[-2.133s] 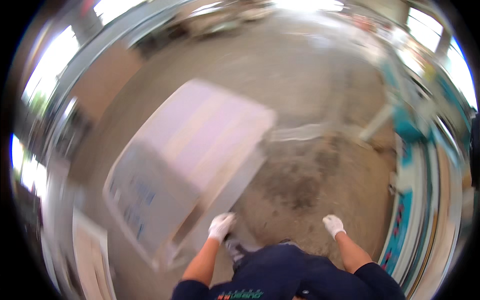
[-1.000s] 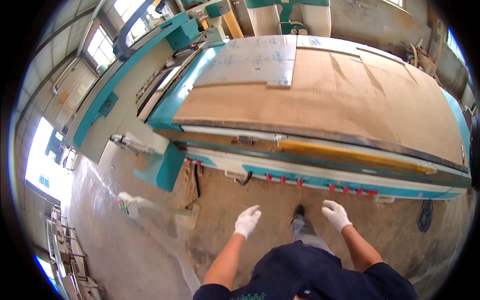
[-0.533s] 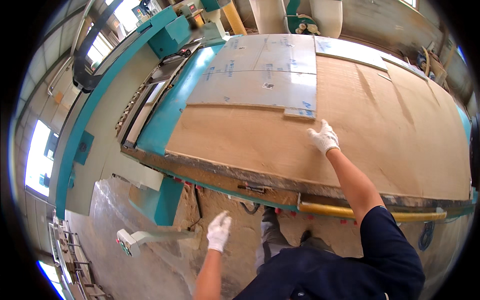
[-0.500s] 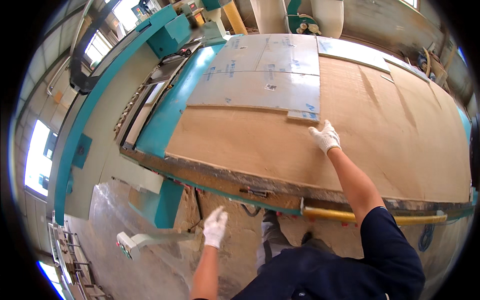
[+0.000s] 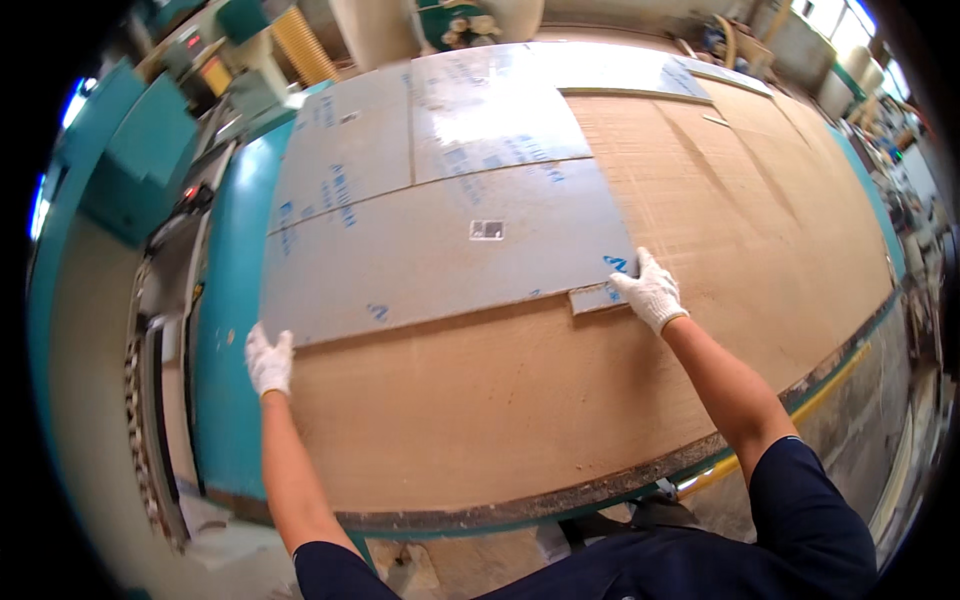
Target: The person picks up rectangular panels from a workbench, wipes them by hand while wearing gloves, and places them onto a separate table in the workshop.
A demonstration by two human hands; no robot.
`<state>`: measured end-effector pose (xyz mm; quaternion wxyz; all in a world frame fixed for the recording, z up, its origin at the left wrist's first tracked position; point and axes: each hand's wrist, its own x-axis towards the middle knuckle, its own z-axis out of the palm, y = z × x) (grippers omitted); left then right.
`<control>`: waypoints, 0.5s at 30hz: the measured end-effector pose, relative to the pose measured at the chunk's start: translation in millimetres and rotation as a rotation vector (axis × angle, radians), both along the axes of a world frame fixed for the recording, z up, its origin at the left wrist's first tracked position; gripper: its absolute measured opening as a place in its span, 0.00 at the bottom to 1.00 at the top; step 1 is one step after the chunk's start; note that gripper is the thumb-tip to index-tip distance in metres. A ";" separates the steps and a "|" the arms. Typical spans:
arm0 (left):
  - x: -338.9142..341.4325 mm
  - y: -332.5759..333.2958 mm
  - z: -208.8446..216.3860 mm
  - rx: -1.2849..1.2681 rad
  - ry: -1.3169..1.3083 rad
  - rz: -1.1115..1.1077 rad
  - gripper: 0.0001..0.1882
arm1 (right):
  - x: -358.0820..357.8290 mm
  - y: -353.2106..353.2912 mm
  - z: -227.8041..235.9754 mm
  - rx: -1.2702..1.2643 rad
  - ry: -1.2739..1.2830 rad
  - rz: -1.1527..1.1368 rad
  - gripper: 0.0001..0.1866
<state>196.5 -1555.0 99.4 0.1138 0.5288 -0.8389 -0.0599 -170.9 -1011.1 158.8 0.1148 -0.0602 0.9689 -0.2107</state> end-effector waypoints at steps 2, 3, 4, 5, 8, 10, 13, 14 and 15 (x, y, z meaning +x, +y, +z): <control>-16.0 -37.1 -14.9 0.070 -0.007 0.071 0.45 | -4.8 0.6 -5.5 0.015 -0.002 -0.026 0.45; -24.8 -47.0 -20.1 0.142 0.021 0.121 0.45 | -6.2 -1.2 -1.0 0.016 -0.070 -0.025 0.47; -18.3 -71.5 -28.9 0.263 0.166 0.102 0.46 | -8.5 -6.7 -0.1 0.010 -0.071 -0.021 0.48; -6.8 -100.9 -36.1 0.296 0.213 0.132 0.45 | -8.4 -13.5 -1.4 -0.004 -0.079 -0.010 0.49; 9.7 -143.1 -48.4 0.449 0.344 0.180 0.44 | -18.2 -24.9 -0.7 -0.034 -0.147 -0.105 0.51; 1.5 -136.9 -48.8 0.638 0.450 0.159 0.43 | -26.9 -14.3 3.4 -0.218 -0.258 -0.228 0.42; 7.3 -120.9 -32.0 0.596 0.636 0.247 0.41 | -55.1 0.6 -3.6 -0.248 -0.256 -0.147 0.32; 12.6 -118.8 -25.1 0.662 0.658 0.247 0.41 | -62.2 4.6 -3.6 -0.440 -0.410 -0.229 0.26; 15.9 -117.8 -17.2 0.730 0.679 0.247 0.41 | -75.1 8.8 -11.9 -0.497 -0.484 -0.307 0.22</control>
